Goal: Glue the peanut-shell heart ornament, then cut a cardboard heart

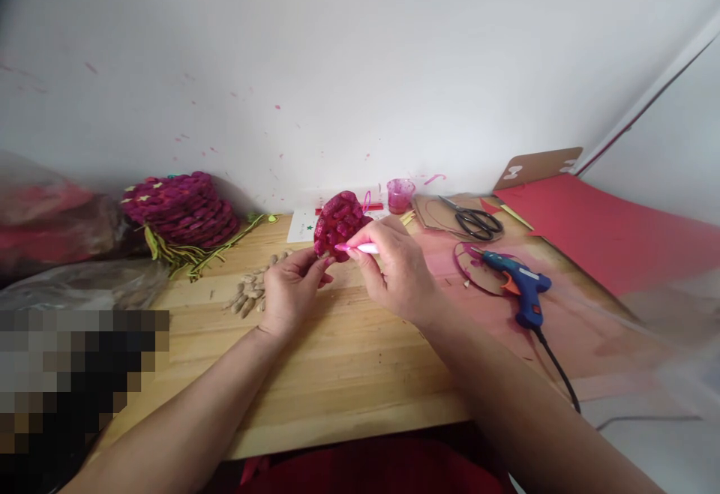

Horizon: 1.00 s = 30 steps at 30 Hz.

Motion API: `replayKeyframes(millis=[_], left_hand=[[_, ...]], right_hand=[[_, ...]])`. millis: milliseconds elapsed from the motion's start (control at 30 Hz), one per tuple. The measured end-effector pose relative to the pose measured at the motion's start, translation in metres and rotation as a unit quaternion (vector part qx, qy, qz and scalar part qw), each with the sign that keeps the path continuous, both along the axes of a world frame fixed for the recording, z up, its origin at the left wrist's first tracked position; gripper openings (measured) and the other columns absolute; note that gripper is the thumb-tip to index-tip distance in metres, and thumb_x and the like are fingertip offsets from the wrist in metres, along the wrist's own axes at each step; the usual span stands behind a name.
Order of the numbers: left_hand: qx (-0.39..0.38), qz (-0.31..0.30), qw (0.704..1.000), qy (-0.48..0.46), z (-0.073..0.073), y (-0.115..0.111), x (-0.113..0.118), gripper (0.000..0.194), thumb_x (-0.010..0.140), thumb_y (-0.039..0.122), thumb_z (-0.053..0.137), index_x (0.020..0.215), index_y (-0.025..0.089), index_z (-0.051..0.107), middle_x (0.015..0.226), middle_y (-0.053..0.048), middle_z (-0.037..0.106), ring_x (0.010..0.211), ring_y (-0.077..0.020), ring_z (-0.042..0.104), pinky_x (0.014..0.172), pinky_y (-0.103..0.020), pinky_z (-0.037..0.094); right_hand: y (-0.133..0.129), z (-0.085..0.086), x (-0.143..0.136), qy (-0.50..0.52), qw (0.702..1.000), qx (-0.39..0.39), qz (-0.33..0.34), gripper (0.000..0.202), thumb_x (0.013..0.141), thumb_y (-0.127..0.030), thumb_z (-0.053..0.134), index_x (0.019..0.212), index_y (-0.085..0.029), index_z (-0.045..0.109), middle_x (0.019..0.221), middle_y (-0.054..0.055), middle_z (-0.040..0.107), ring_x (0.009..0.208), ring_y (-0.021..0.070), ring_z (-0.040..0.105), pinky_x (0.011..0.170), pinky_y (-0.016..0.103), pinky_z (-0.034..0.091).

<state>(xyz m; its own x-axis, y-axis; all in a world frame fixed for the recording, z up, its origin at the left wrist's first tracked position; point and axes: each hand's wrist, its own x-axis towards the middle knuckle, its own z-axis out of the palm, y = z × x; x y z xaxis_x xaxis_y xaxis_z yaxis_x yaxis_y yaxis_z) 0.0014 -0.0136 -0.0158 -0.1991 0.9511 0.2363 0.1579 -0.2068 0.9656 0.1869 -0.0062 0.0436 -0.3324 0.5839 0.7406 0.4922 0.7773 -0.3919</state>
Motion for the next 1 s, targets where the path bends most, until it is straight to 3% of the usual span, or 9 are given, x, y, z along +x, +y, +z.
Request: replayKeyframes(millis=[167,600,767,900,1000], left_hand=[[0.001,-0.001,1.0,-0.013,0.001,0.0,0.0,0.021,0.082,0.034,0.074,0.096,0.02,0.08,0.073,-0.003,0.073,0.057,-0.0145,0.067,0.055,-0.021,0.05],[-0.047,-0.002,0.987,-0.15,0.004,0.005,0.0,0.031,0.07,0.04,0.084,0.087,0.015,0.077,0.073,-0.004,0.073,0.052,-0.0119,0.065,0.049,-0.019,0.049],[-0.06,0.013,0.983,-0.173,0.002,0.01,-0.002,0.04,0.066,0.045,0.086,0.091,0.016,0.077,0.08,-0.005,0.076,0.052,-0.012,0.066,0.046,-0.02,0.048],[-0.073,0.006,0.981,-0.18,0.001,0.009,-0.001,0.044,0.064,0.049,0.087,0.091,0.016,0.077,0.082,-0.006,0.076,0.054,-0.0122,0.066,0.045,-0.019,0.048],[-0.082,-0.005,0.979,-0.184,0.002,0.008,0.001,0.046,0.062,0.05,0.088,0.091,0.016,0.077,0.081,-0.006,0.076,0.054,-0.0124,0.065,0.046,-0.019,0.048]], right_hand=[[0.003,-0.001,0.003,0.011,1.0,-0.011,-0.012,0.005,0.095,-0.019,0.058,0.093,-0.024,0.06,0.086,0.002,0.067,0.082,0.0199,0.062,0.073,0.036,0.048],[0.008,-0.002,0.008,0.04,0.998,-0.043,-0.036,0.003,0.094,-0.024,0.061,0.09,-0.023,0.061,0.086,0.003,0.068,0.082,0.02,0.063,0.077,0.036,0.048],[0.02,-0.008,0.02,0.118,0.986,-0.111,-0.032,0.011,0.093,-0.033,0.064,0.095,-0.023,0.063,0.082,0.001,0.067,0.068,0.0154,0.059,0.063,0.029,0.047],[0.048,0.005,0.045,0.186,0.971,-0.101,-0.108,0.015,0.092,-0.037,0.063,0.097,-0.023,0.063,0.082,0.001,0.067,0.066,0.0155,0.06,0.061,0.029,0.047],[0.079,0.028,0.06,0.142,0.963,-0.069,-0.22,0.012,0.087,-0.034,0.067,0.089,-0.023,0.063,0.078,0.001,0.069,0.067,0.0181,0.062,0.065,0.032,0.047]])
